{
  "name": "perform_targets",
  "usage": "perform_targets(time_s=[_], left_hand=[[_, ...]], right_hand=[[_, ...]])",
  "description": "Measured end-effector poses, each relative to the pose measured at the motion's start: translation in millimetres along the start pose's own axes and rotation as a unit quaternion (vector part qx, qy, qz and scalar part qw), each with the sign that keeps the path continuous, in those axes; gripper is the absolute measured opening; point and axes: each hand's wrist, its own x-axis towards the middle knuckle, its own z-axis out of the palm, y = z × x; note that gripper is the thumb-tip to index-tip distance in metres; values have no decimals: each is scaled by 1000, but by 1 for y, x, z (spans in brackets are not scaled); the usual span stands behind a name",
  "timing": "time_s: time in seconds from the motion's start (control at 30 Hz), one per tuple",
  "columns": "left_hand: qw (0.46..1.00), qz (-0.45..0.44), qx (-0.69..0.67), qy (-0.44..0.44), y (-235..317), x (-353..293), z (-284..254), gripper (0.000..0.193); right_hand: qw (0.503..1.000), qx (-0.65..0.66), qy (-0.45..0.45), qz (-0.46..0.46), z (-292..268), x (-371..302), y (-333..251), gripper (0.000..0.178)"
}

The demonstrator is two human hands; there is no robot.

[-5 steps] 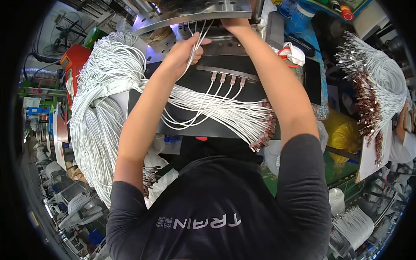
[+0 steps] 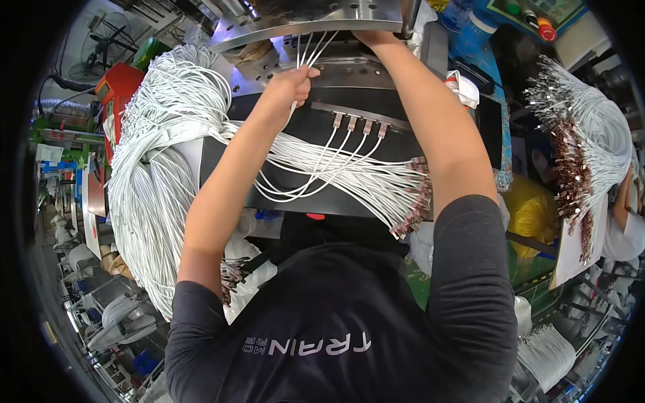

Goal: Manually arranging and securing wires into a harness assembly on a production line.

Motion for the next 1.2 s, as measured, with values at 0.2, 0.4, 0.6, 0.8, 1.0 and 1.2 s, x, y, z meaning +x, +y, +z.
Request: perform_targets(time_s=[0.2,0.4,0.6,0.8,1.0,1.2], left_hand=[[919,286,273,-7,65,-68,-14,22],[737,189,464,453,107,-90,-245,48],[715,211,507,433,42,-120,-176,35],[721,481,496,-52,-40,-112,18,15],[763,434,479,-11,-47,-113,51,16],[753,360,549,44,-40,-88,29,16]], right_hand=[[961,205,10,183,-133,22,-51,32],[959,240,-33,150,-92,-19,-45,31],[973,156,-139,101,-165,-76,-74,32],[985,117,-95,85,-242,-112,-83,26],[911,232,-324,105,-260,-139,-86,27],[927,329,-124,128,-164,-91,-78,32]])
